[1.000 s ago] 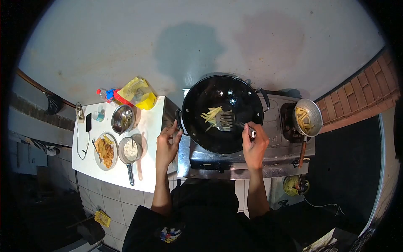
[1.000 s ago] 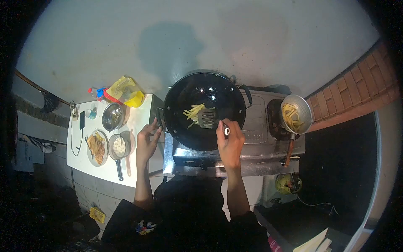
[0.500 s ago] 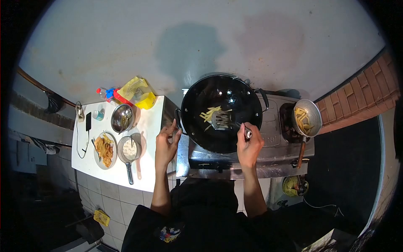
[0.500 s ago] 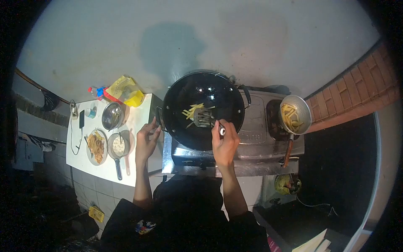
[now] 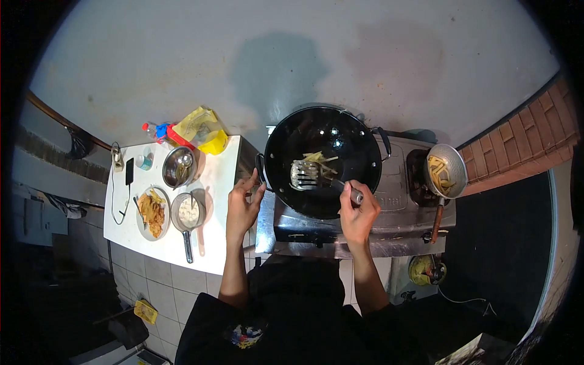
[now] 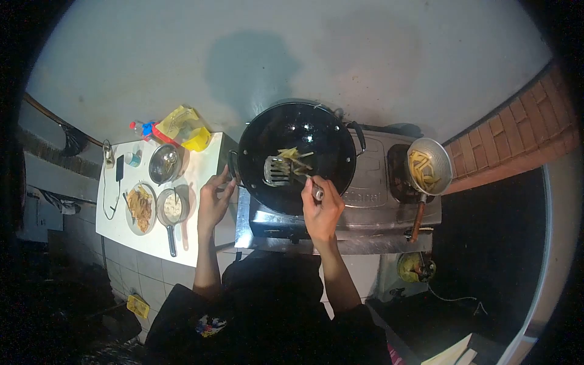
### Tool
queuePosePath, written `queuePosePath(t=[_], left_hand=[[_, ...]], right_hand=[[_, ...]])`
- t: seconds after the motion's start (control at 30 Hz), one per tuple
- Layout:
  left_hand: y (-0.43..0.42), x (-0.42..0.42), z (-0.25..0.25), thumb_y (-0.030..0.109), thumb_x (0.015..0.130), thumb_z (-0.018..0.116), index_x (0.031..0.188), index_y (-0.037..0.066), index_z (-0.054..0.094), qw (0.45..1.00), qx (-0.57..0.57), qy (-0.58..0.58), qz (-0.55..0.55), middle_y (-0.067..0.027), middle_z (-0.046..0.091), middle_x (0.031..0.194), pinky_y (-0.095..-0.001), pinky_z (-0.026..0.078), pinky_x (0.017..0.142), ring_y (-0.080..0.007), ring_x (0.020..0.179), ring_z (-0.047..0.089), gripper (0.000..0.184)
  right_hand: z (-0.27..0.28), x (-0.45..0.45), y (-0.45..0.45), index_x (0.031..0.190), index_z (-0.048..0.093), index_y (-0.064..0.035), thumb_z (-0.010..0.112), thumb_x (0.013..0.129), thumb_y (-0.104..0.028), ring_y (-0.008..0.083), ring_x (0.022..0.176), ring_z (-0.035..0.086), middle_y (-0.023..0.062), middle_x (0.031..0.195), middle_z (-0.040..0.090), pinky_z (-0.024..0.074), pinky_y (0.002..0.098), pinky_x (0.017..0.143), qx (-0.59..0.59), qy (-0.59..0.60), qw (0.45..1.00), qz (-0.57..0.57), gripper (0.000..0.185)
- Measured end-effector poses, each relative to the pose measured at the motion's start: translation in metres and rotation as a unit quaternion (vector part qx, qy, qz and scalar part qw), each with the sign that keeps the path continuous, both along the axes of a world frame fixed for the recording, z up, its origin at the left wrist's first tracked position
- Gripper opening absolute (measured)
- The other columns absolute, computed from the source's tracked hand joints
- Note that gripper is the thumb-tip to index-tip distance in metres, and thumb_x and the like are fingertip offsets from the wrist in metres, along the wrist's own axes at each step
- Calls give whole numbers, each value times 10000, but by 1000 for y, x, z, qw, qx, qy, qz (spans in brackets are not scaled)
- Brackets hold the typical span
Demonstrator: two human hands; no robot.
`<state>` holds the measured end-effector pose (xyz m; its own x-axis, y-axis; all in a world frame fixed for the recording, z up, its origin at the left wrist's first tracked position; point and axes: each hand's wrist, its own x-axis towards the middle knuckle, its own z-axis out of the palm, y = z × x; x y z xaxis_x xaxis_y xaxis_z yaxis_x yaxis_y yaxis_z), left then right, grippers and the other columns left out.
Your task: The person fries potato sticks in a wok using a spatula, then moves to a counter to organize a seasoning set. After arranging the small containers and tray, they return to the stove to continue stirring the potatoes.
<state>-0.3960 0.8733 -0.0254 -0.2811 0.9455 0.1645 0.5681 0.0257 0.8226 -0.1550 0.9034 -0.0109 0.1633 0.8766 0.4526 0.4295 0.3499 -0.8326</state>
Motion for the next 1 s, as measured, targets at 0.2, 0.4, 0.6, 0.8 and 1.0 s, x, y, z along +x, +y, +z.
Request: queuePosePath(t=[0.2, 0.4, 0.6, 0.8, 1.0], left_hand=[[2, 1, 2, 127, 875, 669, 1251, 27, 608, 1000, -11, -12, -1, -140, 593, 832, -310, 476, 685, -191, 734, 569, 394], [2, -2, -4, 134, 876, 672, 1253, 30, 607, 1000, -2, -12, 4, -132, 575, 810, -304, 469, 675, -183, 708, 545, 397], [3, -3, 3, 166, 906, 654, 1250, -41, 583, 998, -54, -18, -7, -172, 657, 967, -342, 515, 794, -210, 898, 641, 408], [3, -5, -10, 149, 875, 680, 1239, 17, 615, 999, 4, -40, 1, -121, 582, 812, -292, 451, 653, -178, 702, 534, 392], [4, -4, -9, 146, 873, 680, 1221, 7, 623, 1000, -5, -21, 7, -168, 647, 900, -322, 509, 726, -242, 785, 627, 380]], right_hand=[[-15, 16, 0, 886, 638, 47, 650, 893, -93, 131, 491, 576, 84, 589, 588, 408, 285, 452, -14, 11, 998, -58, 141], [-13, 20, -1, 900, 641, 51, 621, 937, -140, 55, 414, 479, 18, 544, 540, 379, 239, 363, -102, 199, 974, -37, 195], [-16, 25, 1, 933, 643, 49, 619, 937, -116, 48, 455, 484, 11, 565, 534, 411, 235, 381, -97, 168, 981, -16, 167], [-17, 34, 1, 928, 645, 47, 622, 939, -154, 49, 460, 476, 10, 574, 533, 380, 232, 387, -85, 113, 990, -14, 202], [-9, 35, 0, 871, 606, 41, 578, 966, -194, 56, 419, 466, 19, 575, 532, 370, 225, 370, -118, 137, 983, -21, 255]])
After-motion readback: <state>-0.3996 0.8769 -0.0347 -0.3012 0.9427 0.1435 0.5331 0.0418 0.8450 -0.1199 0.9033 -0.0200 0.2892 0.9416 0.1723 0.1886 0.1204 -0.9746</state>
